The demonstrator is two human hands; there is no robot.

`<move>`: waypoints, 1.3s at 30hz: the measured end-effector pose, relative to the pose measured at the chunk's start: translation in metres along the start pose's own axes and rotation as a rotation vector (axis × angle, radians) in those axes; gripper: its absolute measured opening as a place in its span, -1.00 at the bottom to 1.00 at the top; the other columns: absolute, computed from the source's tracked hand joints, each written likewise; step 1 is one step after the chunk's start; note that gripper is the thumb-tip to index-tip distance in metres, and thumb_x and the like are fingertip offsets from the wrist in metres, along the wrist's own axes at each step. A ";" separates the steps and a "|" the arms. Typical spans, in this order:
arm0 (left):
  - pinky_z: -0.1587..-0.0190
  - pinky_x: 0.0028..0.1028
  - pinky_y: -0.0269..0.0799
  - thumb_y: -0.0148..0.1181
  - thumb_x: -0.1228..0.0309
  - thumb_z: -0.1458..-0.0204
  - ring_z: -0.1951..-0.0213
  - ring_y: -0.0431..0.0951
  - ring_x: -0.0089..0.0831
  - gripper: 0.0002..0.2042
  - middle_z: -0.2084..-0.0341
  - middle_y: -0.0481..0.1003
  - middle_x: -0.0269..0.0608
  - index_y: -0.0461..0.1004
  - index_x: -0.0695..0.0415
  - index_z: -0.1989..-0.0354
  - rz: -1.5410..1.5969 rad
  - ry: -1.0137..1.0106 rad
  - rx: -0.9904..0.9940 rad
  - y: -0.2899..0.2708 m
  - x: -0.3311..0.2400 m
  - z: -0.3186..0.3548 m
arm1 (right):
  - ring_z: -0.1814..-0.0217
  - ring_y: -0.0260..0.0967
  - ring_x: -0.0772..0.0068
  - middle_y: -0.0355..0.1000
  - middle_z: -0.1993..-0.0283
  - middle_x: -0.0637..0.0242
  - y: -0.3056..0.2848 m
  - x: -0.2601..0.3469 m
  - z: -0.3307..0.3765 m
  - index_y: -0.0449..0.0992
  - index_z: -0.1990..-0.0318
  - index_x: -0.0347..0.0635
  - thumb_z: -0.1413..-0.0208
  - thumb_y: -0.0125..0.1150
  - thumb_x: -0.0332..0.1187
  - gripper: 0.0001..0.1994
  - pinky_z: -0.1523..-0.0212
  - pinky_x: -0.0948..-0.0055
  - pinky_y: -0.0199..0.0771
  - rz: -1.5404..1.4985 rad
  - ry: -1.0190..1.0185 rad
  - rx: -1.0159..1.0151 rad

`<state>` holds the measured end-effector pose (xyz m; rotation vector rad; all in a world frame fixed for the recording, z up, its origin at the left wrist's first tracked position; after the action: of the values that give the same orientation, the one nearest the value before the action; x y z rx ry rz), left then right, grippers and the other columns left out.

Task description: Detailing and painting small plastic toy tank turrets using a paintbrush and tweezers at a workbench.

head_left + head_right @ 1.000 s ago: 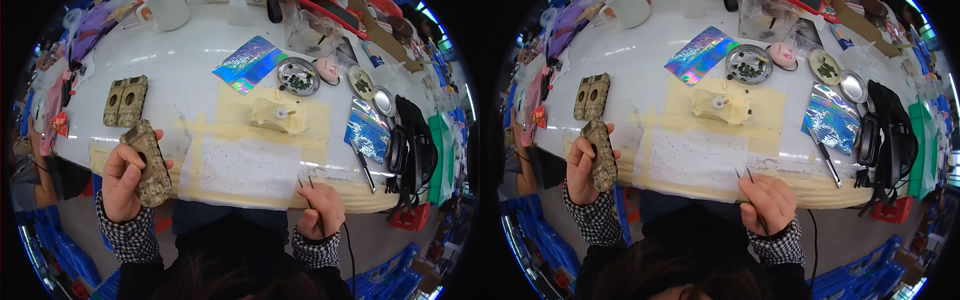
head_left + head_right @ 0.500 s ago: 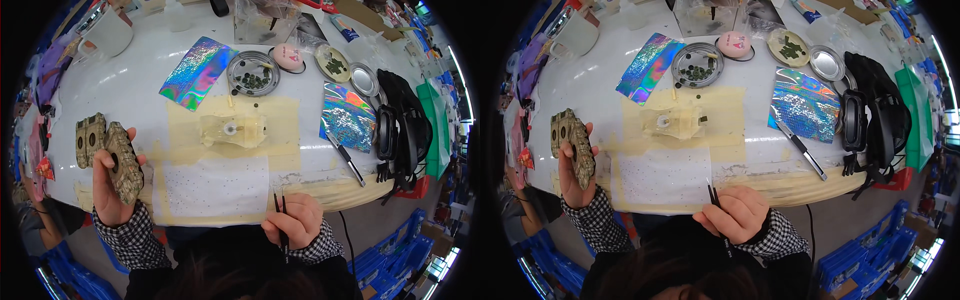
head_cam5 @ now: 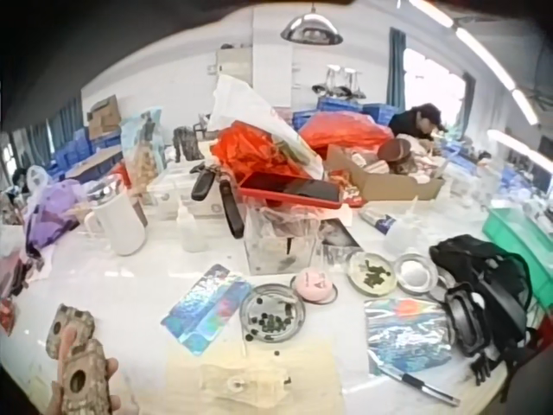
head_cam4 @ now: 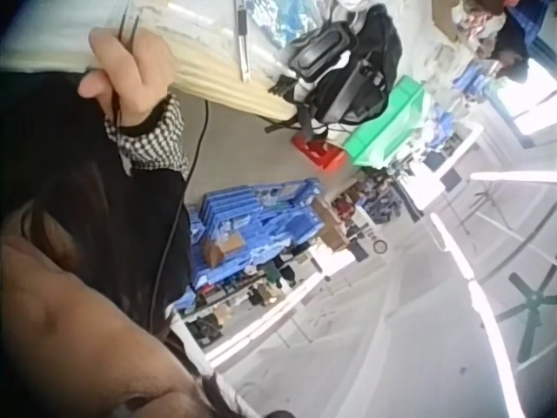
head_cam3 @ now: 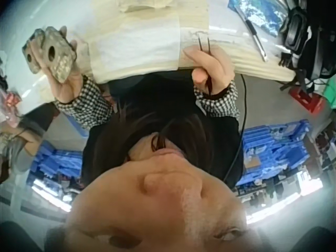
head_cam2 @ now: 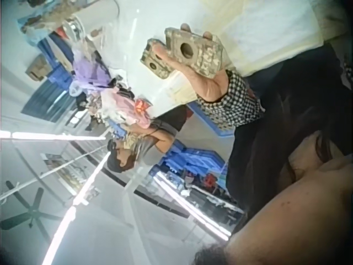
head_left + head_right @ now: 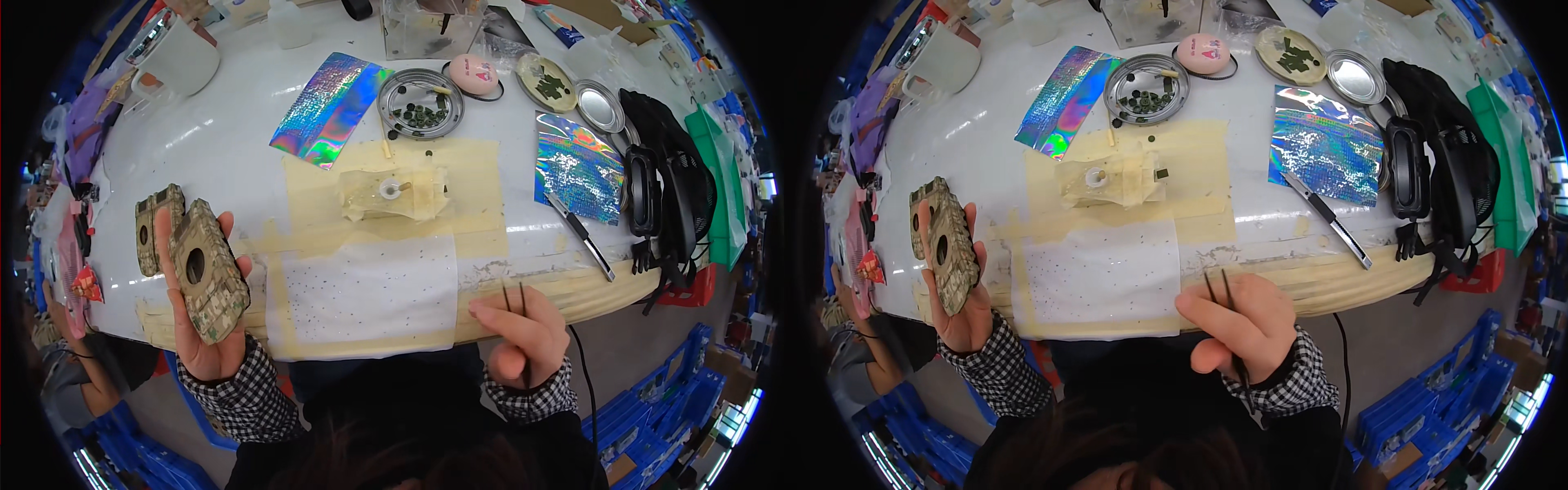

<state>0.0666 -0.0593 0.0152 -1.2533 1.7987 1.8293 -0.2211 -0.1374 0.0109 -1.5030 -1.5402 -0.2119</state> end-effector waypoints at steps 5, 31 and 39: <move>-0.30 -0.10 0.08 -0.24 0.40 -0.25 -0.36 -0.31 -0.04 -0.42 -0.35 -0.36 -0.08 -0.38 0.02 -0.35 0.263 -0.052 0.040 -0.009 -0.001 0.002 | 0.37 0.45 0.36 0.50 0.40 0.15 -0.063 -0.026 -0.005 0.36 0.40 -0.36 -0.25 -0.04 -0.21 -0.67 0.32 0.51 0.42 0.324 0.258 -0.496; -0.30 -0.12 0.09 -0.27 0.38 -0.26 -0.36 -0.31 -0.06 -0.44 -0.35 -0.30 -0.06 -0.35 0.06 -0.35 0.243 -0.054 0.043 -0.009 0.000 0.000 | 0.29 0.37 0.61 0.38 0.16 0.19 -0.116 -0.056 -0.027 0.19 0.32 -0.21 -0.05 0.10 -0.68 -0.78 0.23 0.67 0.41 0.297 0.037 -0.731; -0.20 -0.09 0.25 -0.22 0.32 -0.24 -0.31 -0.08 0.04 -0.41 -0.29 -0.10 0.08 -0.34 0.19 -0.33 0.155 -0.031 -0.047 -0.010 0.001 -0.001 | 0.08 0.37 0.44 0.38 0.07 0.15 -0.094 -0.038 -0.039 0.15 0.29 -0.10 -0.09 -0.02 -0.69 -0.77 0.05 0.50 0.35 -0.717 0.304 -0.493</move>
<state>0.0740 -0.0587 0.0081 -1.1222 1.8942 1.9726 -0.2900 -0.2125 0.0497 -1.1232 -1.7864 -1.2500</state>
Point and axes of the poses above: each hand's wrist, its own z-axis away from the middle knuckle, its own y-axis out of the palm, x = y × z, the point moved 4 cm from there along -z, towards the middle knuckle
